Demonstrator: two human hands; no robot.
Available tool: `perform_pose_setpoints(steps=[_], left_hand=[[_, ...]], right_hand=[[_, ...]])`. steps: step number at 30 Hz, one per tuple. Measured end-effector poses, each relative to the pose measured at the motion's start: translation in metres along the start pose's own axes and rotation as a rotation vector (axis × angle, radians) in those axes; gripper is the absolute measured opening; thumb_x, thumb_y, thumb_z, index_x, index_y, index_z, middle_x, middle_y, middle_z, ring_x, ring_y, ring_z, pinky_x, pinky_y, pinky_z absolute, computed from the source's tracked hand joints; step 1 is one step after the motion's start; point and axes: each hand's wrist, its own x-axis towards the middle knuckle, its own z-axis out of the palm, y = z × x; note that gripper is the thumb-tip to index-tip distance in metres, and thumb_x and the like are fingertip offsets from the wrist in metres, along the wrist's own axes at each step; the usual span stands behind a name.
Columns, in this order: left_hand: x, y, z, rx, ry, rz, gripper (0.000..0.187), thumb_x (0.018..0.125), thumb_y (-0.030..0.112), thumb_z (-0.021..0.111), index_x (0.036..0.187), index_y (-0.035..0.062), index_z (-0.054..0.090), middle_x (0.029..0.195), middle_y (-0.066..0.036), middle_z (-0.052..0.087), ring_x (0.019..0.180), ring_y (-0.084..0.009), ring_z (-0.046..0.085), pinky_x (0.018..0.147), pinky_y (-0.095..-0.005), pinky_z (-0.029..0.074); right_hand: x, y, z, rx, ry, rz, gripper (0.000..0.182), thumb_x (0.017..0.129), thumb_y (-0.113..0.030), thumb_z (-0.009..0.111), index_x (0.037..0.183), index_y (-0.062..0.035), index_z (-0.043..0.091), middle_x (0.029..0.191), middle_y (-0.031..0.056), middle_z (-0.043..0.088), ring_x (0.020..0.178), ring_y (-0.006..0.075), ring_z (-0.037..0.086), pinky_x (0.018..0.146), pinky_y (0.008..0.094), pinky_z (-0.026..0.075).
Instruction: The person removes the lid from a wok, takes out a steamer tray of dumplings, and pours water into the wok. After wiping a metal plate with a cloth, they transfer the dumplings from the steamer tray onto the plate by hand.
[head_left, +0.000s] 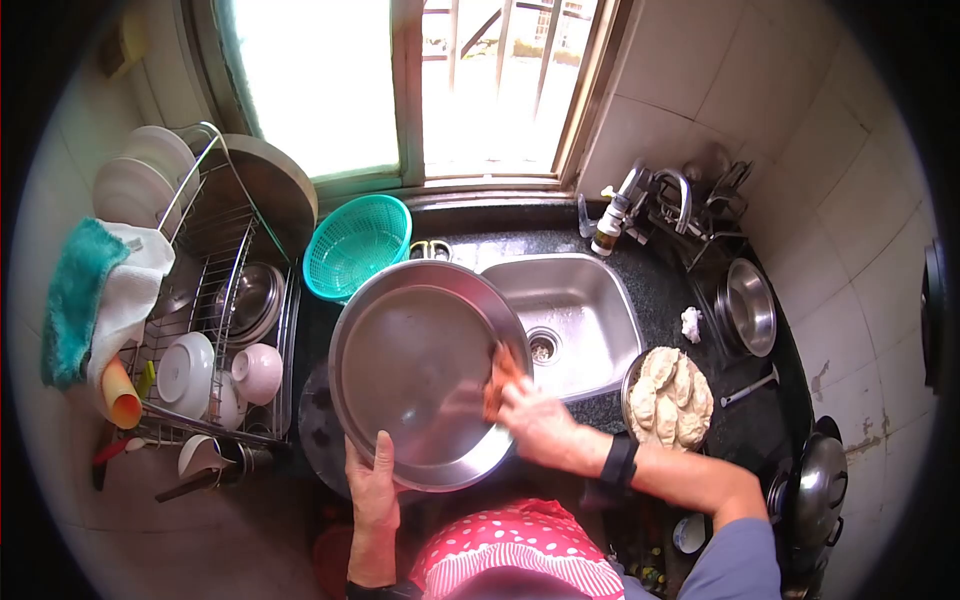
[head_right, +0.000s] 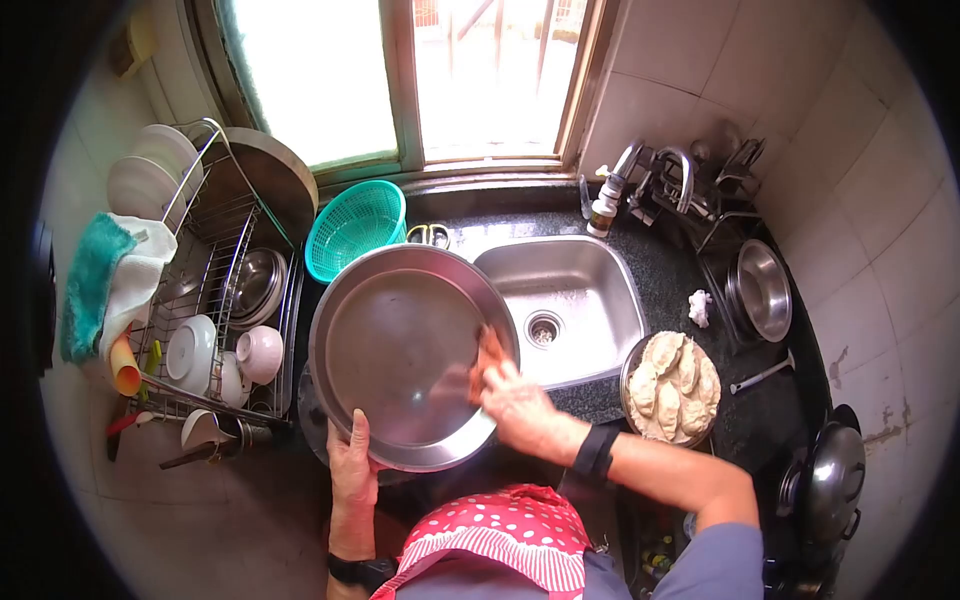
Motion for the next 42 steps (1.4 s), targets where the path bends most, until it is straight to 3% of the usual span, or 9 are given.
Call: perform_pose_setpoints(steps=[6,15,21,23,32,35,38,41,42], left_hand=[[0.021,-0.023,0.012,-0.108,0.076,-0.064,0.037,0.098,0.021,0.054,0.13,0.0051,0.046,0.122,-0.006,0.055,0.107,-0.0186,0.056,0.089,-0.036,0.05],[0.012,-0.036,0.049,-0.434,-0.075,-0.549,0.029,0.093,0.008,0.049,0.118,-0.0076,0.05,0.119,-0.022,0.058,0.106,-0.0333,0.06,0.094,-0.047,0.05],[-0.032,-0.027,0.114,-0.644,-0.412,-0.606,0.05,0.094,0.025,0.054,0.134,-0.0026,0.042,0.113,-0.02,0.06,0.105,-0.0278,0.061,0.085,-0.036,0.055],[-0.042,-0.037,0.112,-0.788,-0.464,-0.734,0.051,0.095,0.027,0.053,0.135,-0.0021,0.041,0.109,-0.019,0.06,0.101,-0.0258,0.06,0.08,-0.0339,0.055],[-0.057,-0.065,0.074,-0.778,-0.488,-0.843,0.046,0.095,0.031,0.051,0.128,0.0,0.043,0.089,-0.011,0.052,0.076,-0.017,0.053,0.061,-0.0276,0.05],[-0.056,-0.076,0.062,-0.818,-0.507,-0.931,0.044,0.096,0.033,0.05,0.125,0.0007,0.043,0.083,-0.008,0.049,0.068,-0.014,0.05,0.055,-0.0255,0.048],[-0.05,-0.085,0.047,-0.882,-0.539,-1.024,0.043,0.096,0.034,0.05,0.123,0.0014,0.044,0.076,-0.005,0.047,0.059,-0.0111,0.048,0.048,-0.0235,0.046],[-0.039,-0.083,0.041,-0.895,-0.545,-0.971,0.043,0.096,0.036,0.049,0.123,0.0024,0.044,0.076,-0.004,0.046,0.058,-0.0098,0.047,0.047,-0.023,0.045],[-0.036,-0.079,0.045,-0.89,-0.526,-0.911,0.043,0.096,0.036,0.049,0.124,0.0029,0.043,0.08,-0.005,0.046,0.062,-0.0104,0.047,0.051,-0.0239,0.046]], right_hand=[[-0.052,-0.039,-0.044,1.334,0.021,0.077,0.031,0.07,-0.001,0.057,0.099,-0.0053,0.066,0.103,0.0121,0.056,0.105,0.0267,0.055,0.093,0.0338,0.044],[-0.093,-0.026,-0.095,1.098,1.037,-0.063,0.03,0.073,0.002,0.075,0.101,-0.0071,0.066,0.128,0.0191,0.044,0.119,0.0313,0.051,0.099,0.041,0.046],[-0.069,-0.058,0.025,0.394,0.731,-0.077,0.053,0.073,-0.032,0.071,0.123,-0.0179,0.06,0.138,0.0093,0.039,0.138,0.0416,0.022,0.112,0.0569,0.024],[-0.06,-0.037,-0.002,0.302,1.048,-0.387,0.049,0.076,-0.04,0.069,0.122,-0.0254,0.058,0.126,0.0096,0.044,0.143,0.0384,0.014,0.109,0.063,0.021],[-0.052,-0.026,-0.181,0.337,1.099,-0.399,0.033,0.08,-0.027,0.064,0.11,-0.0155,0.065,0.122,0.0126,0.052,0.118,0.0318,0.051,0.1,0.068,0.027],[-0.025,0.022,-0.188,0.687,1.018,-0.217,0.033,0.091,-0.018,0.054,0.121,-0.0063,0.061,0.128,0.0164,0.05,0.122,0.035,0.047,0.106,0.0446,0.034],[0.0,0.038,-0.13,1.125,1.036,-0.032,0.039,0.098,-0.019,0.042,0.129,0.0036,0.049,0.134,0.0224,0.047,0.127,0.0378,0.04,0.109,0.0427,0.03],[-0.017,-0.001,-0.038,0.467,1.049,-0.006,0.038,0.093,-0.009,0.044,0.126,0.0102,0.048,0.14,0.0308,0.035,0.132,0.0432,0.032,0.111,0.0442,0.026],[-0.034,-0.03,-0.042,0.937,0.924,0.124,0.037,0.091,-0.008,0.047,0.123,0.0115,0.049,0.14,0.0333,0.031,0.133,0.0435,0.03,0.111,0.0443,0.027]])
